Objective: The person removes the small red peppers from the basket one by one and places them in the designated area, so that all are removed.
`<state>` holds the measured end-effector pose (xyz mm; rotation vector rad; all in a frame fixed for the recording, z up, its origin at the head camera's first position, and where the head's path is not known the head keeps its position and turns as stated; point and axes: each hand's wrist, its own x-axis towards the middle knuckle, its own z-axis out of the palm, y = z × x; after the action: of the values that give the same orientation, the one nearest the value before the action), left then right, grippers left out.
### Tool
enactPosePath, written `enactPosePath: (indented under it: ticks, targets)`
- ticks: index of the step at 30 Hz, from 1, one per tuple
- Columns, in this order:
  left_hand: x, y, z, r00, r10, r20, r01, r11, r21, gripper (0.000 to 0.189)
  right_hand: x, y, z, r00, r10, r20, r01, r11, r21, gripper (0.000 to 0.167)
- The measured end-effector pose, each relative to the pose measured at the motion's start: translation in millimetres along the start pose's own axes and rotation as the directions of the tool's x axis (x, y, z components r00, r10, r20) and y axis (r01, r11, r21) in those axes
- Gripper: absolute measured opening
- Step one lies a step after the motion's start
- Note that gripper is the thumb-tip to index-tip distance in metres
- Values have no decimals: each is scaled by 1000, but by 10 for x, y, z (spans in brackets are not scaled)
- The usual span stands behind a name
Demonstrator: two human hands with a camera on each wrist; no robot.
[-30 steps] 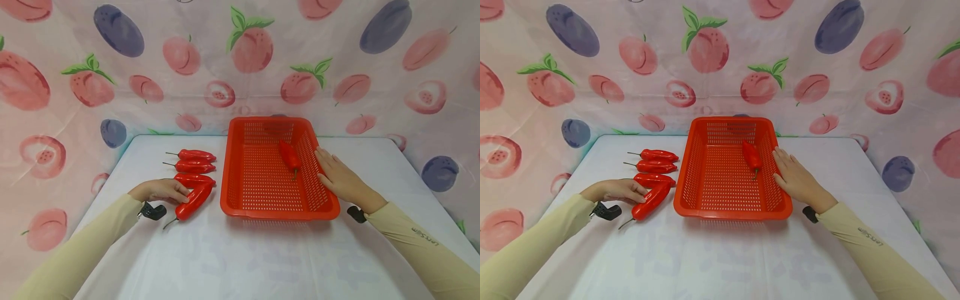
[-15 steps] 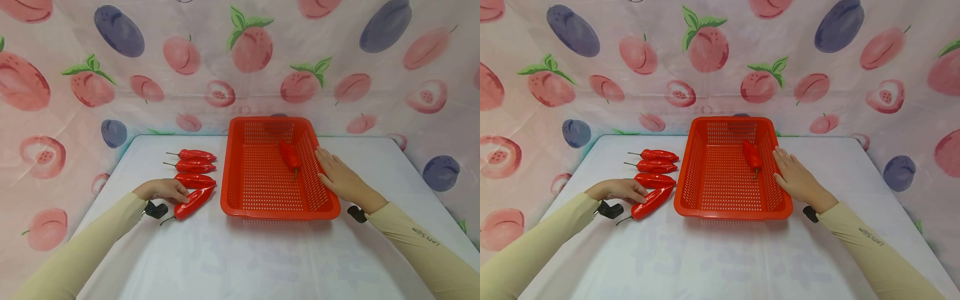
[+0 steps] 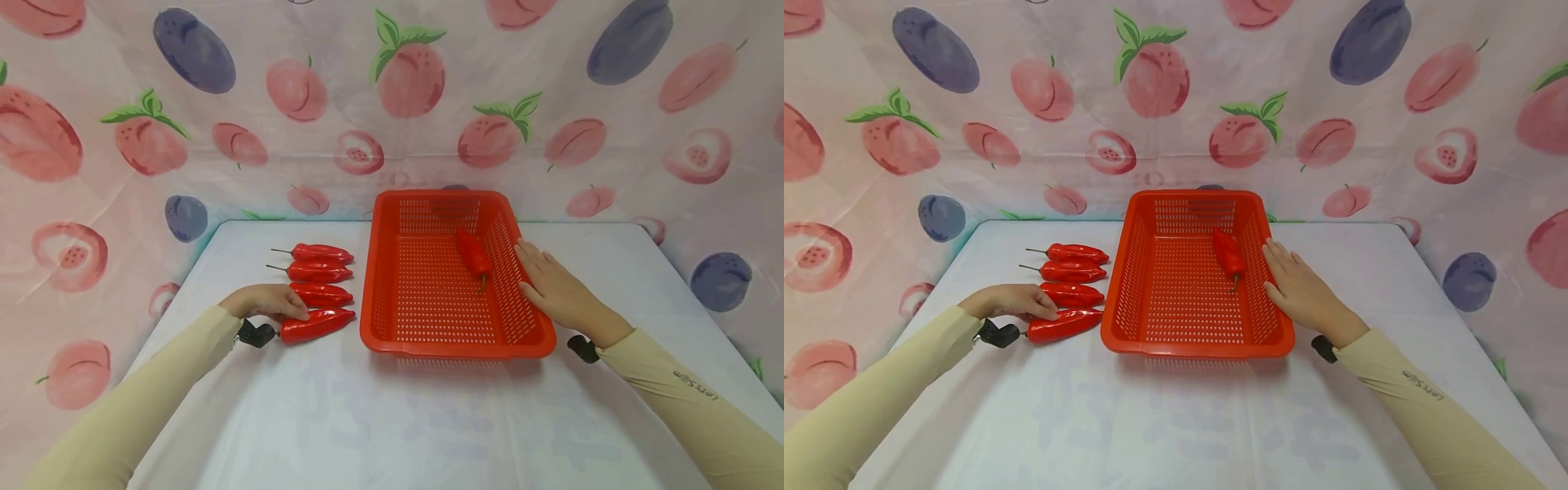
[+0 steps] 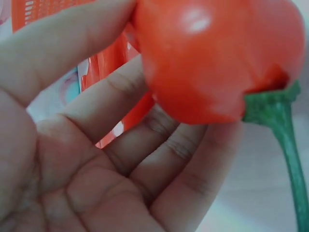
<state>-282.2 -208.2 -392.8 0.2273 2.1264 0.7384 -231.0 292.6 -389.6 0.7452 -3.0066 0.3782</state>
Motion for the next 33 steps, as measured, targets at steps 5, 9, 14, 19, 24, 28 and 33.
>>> enactPosePath:
  ticks: [5,9,14,19,24,28,33]
  targets:
    - [-12,-11,-30,1000,5,-16,-5,1000,3,32,3,1,0,1000,-6,-9,6,1000,-1,67]
    - [-5,-30,-65,1000,12,1,-12,1000,18,33,4,0,-5,1000,-9,-9,9,1000,-3,66]
    - [9,-61,-105,1000,22,9,-23,998,60,35,5,-2,-15,1000,-9,-9,9,1000,2,66]
    - [6,-79,-108,1000,19,-7,-18,996,90,39,9,-2,-17,1000,-15,-12,15,1000,0,66]
    - [-6,-117,-101,1000,29,-11,-28,995,97,44,9,-3,-20,1000,-6,-2,6,1000,6,66]
    - [-28,-177,-102,999,52,9,-52,993,103,45,11,-8,-25,1000,0,4,0,1000,5,66]
    - [-78,-247,-115,997,68,24,-71,991,113,45,7,-17,-32,1000,-2,3,2,1000,11,66]
